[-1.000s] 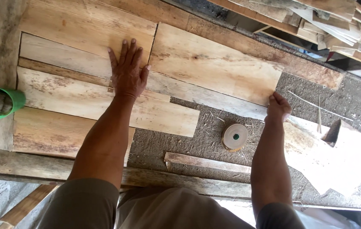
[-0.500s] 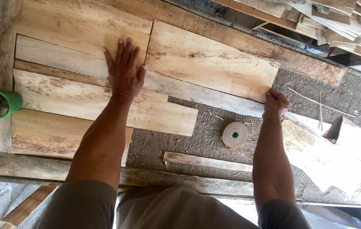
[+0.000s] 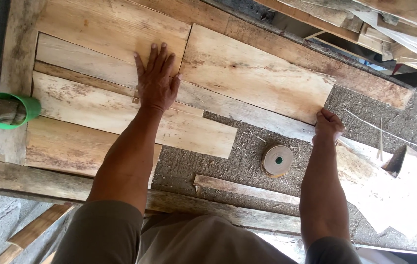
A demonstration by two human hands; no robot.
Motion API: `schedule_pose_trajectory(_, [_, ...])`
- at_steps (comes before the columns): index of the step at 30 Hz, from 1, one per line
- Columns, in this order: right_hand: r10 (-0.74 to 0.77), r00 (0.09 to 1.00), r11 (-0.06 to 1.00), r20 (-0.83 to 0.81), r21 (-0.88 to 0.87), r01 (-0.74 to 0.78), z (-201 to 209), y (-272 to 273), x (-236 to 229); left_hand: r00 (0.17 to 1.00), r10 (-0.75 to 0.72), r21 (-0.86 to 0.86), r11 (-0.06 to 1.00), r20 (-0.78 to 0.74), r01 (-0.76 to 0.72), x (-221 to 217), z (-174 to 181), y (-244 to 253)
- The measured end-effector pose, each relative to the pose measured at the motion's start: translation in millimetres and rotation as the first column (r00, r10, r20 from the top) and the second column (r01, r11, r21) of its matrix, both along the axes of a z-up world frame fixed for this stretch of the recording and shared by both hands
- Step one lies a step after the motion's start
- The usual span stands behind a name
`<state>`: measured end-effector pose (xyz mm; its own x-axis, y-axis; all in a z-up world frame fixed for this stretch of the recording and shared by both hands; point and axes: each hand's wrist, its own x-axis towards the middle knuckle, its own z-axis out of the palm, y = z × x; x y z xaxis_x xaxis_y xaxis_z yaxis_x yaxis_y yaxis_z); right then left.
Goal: Patching and smoothing thin wood veneer sheets on a workshop table.
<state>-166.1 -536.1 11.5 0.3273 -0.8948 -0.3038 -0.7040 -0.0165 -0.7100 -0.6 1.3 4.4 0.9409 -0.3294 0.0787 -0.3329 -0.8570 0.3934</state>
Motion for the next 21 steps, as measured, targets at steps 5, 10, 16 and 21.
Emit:
schedule_pose_trajectory(5, [0.027, 1.000, 1.000, -0.011, -0.010, -0.027, 7, 6, 3, 1.000, 0.003, 0.040, 0.999, -0.026, -0.002, 1, 1, -1])
schedule_pose_trajectory(10, [0.059, 0.998, 0.997, -0.003, 0.055, -0.059, -5, -13, -4, 0.998, 0.006, 0.027, 1.000, -0.059, -0.004, 1, 0, -1])
schedule_pose_trajectory(16, [0.027, 0.999, 0.998, -0.030, 0.058, -0.025, -3, -11, -1, 0.999, 0.002, 0.033, 0.999, -0.050, 0.000, 2, 1, -1])
schedule_pose_trajectory(21, [0.108, 0.992, 0.990, 0.068, 0.083, -0.114, -37, -43, -17, 0.997, -0.021, -0.053, 0.998, -0.072, 0.017, 3, 7, -4])
